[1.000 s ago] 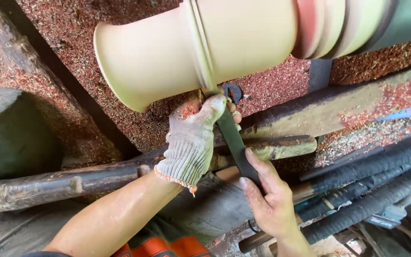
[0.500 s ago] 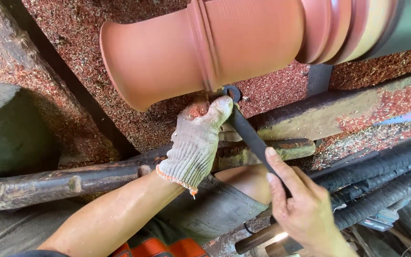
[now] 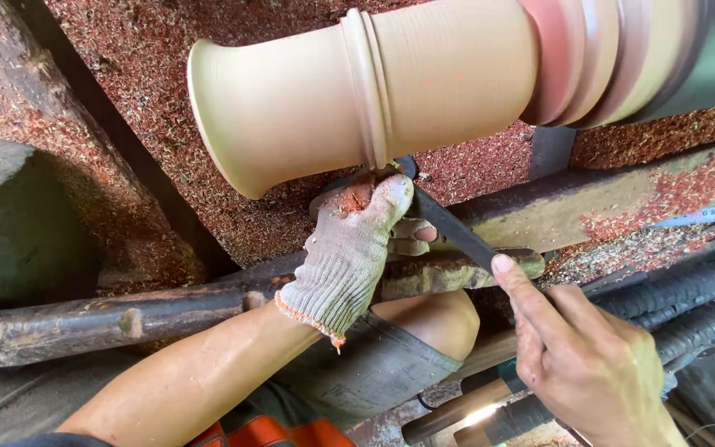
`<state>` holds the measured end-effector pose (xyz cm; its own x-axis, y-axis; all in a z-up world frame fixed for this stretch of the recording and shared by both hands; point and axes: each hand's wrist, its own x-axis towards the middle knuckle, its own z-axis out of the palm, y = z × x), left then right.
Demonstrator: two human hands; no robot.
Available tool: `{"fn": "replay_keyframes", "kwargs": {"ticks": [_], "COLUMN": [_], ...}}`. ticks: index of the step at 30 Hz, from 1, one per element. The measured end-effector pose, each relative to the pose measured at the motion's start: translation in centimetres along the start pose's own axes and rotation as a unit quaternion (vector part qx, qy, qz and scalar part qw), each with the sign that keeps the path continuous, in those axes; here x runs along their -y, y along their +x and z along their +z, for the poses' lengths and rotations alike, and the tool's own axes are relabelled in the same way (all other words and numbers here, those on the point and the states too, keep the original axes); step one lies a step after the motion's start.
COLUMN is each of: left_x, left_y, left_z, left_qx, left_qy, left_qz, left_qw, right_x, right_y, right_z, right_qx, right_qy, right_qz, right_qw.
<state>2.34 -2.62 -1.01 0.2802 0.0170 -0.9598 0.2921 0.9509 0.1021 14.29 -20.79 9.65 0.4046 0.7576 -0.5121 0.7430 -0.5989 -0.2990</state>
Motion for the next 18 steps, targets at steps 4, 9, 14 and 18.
{"fn": "replay_keyframes", "kwargs": {"ticks": [4, 9, 14, 18], "left_x": [-0.04, 0.0, 0.06, -0.47], "left_y": [0.04, 0.04, 0.12, -0.28], "left_z": [0.13, 0.21, 0.27, 0.44], "left_qx": [-0.004, -0.007, -0.012, -0.015], "left_qy": [-0.008, -0.009, -0.013, -0.009], "left_qz": [-0.003, 0.011, 0.019, 0.015], "left_qw": [1.0, 1.0, 1.0, 1.0], "right_x": [-0.18, -0.27, -0.46, -0.3], "right_y": [0.08, 0.03, 0.01, 0.34], "right_z": [-0.08, 0.0, 0.25, 0.43], "right_qx": [0.007, 0.004, -0.001, -0.004], "right_qy": [-0.019, -0.046, -0.039, -0.013], "right_qz": [-0.006, -0.016, -0.021, -0.011], "right_qw": [1.0, 0.999, 0.999, 1.0]}}
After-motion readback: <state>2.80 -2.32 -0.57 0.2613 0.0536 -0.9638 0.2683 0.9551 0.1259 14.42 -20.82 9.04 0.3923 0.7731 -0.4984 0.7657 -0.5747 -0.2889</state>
